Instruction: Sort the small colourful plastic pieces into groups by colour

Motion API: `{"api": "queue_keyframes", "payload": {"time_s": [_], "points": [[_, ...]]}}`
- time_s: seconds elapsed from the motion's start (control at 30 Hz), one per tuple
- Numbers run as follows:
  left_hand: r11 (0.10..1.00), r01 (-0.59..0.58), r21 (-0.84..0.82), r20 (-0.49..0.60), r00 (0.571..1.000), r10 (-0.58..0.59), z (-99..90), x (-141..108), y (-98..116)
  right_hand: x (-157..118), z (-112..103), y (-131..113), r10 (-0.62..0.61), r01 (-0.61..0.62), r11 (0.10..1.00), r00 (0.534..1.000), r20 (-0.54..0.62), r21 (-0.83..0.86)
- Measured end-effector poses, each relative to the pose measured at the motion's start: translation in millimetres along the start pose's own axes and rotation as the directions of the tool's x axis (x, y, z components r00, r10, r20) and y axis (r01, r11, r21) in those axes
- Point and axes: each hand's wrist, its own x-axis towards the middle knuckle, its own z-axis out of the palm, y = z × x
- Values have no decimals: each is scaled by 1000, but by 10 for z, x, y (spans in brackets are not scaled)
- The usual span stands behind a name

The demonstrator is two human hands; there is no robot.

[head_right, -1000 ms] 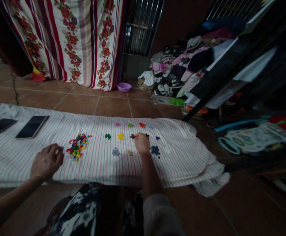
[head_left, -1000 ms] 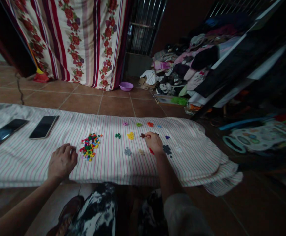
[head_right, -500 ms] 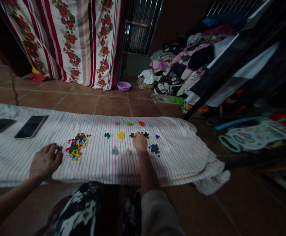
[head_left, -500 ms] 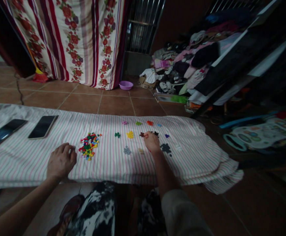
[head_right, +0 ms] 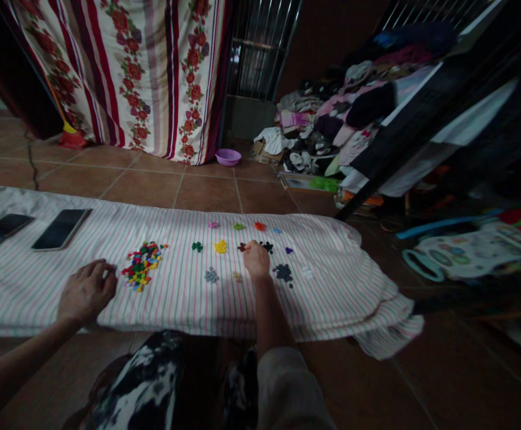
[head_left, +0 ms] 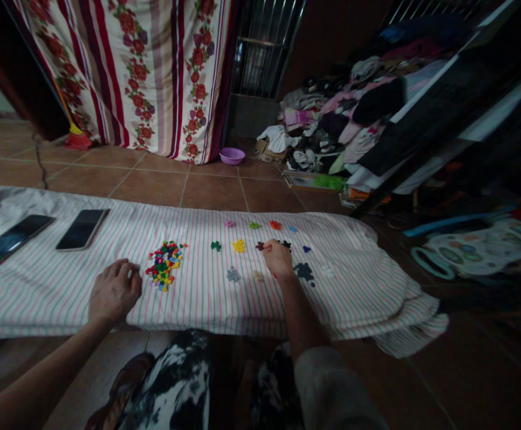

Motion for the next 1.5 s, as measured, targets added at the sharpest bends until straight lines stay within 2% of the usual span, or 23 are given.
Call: {"api": "queue_keyframes", "payload": {"time_s": [0.23,0.33,0.43,0.57,0.67,0.87,0.97,1.1,1.5], "points": [[1000,-6,-2,13,1000,6,6,1,-3,-49,-133,-85,-16,15,1000,999,-37,-27],[1000,-8,4,1,1000,8,14,1,-4,-69,-122,-256,-76,76,997,995,-67,-1],[1000,-3,0,-10,1000,3,26,-4,-7,-100,-16,-519,-194,200,977,977,-83,78],[1000,0,5,-10,1000,0,40,-7,-12,-191,201,-936,-378,378,902,925,-38,208],[1000,1,11,-15,1000,-1,49,-7,-21,-292,353,-1226,-474,455,853,880,15,256],[1000,3,-24,-24,1000,-4,60,-6,-31,-469,581,-1601,-656,613,734,751,70,292],[999,12,-41,-26,1000,-13,63,-5,-27,-530,649,-1704,-690,650,713,717,97,265],[999,20,-45,-29,999,-21,61,-4,-16,-591,713,-1780,-693,657,716,709,131,236],[999,15,-40,-43,999,-17,83,-10,-24,-631,833,-1919,-750,735,661,649,127,150]]}}
